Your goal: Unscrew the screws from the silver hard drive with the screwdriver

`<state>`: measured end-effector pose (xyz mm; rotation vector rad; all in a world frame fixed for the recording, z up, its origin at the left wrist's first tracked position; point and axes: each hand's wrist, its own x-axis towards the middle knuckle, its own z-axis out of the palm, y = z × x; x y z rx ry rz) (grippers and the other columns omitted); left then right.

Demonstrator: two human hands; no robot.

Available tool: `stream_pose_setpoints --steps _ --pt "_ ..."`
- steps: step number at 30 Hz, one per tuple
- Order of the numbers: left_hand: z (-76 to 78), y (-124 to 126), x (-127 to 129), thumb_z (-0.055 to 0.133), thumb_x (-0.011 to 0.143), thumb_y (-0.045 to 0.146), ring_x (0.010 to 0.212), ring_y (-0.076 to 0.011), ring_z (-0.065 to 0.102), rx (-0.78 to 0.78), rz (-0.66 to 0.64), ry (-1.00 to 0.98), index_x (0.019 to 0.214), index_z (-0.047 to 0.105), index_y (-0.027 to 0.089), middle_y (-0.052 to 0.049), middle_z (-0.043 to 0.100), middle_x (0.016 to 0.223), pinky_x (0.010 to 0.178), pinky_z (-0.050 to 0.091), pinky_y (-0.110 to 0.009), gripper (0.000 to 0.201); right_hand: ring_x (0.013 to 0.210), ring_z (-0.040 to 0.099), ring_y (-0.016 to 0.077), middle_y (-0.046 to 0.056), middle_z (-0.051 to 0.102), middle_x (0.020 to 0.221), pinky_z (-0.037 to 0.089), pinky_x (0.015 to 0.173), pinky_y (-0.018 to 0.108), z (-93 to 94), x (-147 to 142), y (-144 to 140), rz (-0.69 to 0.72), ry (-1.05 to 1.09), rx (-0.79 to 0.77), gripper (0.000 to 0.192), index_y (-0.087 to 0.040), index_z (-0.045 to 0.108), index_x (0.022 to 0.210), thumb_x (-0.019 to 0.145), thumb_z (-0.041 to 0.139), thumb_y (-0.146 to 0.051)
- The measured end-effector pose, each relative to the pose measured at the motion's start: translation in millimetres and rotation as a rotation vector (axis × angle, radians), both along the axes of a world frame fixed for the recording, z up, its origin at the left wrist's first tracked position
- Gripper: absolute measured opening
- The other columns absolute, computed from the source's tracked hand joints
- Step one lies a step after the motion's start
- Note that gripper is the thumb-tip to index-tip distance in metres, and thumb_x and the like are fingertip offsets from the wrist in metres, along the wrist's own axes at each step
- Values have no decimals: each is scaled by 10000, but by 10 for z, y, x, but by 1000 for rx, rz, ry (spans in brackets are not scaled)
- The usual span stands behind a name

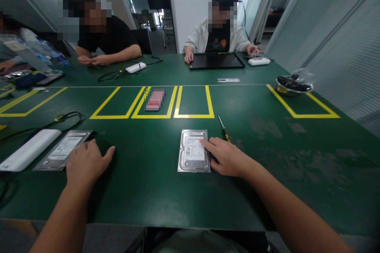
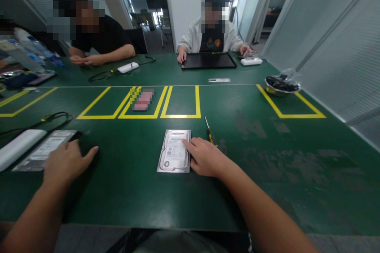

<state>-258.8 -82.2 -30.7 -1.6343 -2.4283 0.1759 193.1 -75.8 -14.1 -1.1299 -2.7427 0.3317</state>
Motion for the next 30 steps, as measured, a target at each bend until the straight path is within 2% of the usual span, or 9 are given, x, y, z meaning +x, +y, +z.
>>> stream_pose_setpoints --steps 3,6,10,15,30 --pt "-72 -10 -74 312 881 634 1166 -416 524 23 -1 18 1301 518 -34 -283 571 1241 981 438 -474 816 981 559 277 186 587 1115 495 899 436 2 -2 -10 -5 -2 -3 619 -37 425 1432 841 522 -193" --pt "-103 -20 -14 262 902 607 1187 -428 505 48 18 -12 1325 511 -12 -281 556 1269 986 427 -506 789 986 560 277 185 585 1117 496 899 434 6 -6 -17 -11 1 -6 619 -43 427 1432 840 526 -192" --pt "-75 -60 103 222 905 638 1251 -463 431 75 116 -126 1382 475 52 -256 475 1384 1000 389 -584 796 1002 561 283 188 583 1128 494 912 442 8 -9 -23 -11 12 -14 625 -47 417 1439 838 522 -181" --pt "-31 -95 131 212 880 709 1313 -497 338 73 230 -213 1427 432 74 -269 386 1452 1031 310 -650 866 1012 565 285 197 582 1146 494 919 446 12 -6 -24 -15 17 -22 631 -46 418 1440 832 525 -173" --pt "31 -93 112 258 885 699 1330 -532 305 50 218 -310 1415 430 56 -303 369 1451 1011 277 -691 851 963 567 269 180 593 1109 505 878 443 5 -5 -34 -8 28 8 615 -67 420 1442 844 520 -175"
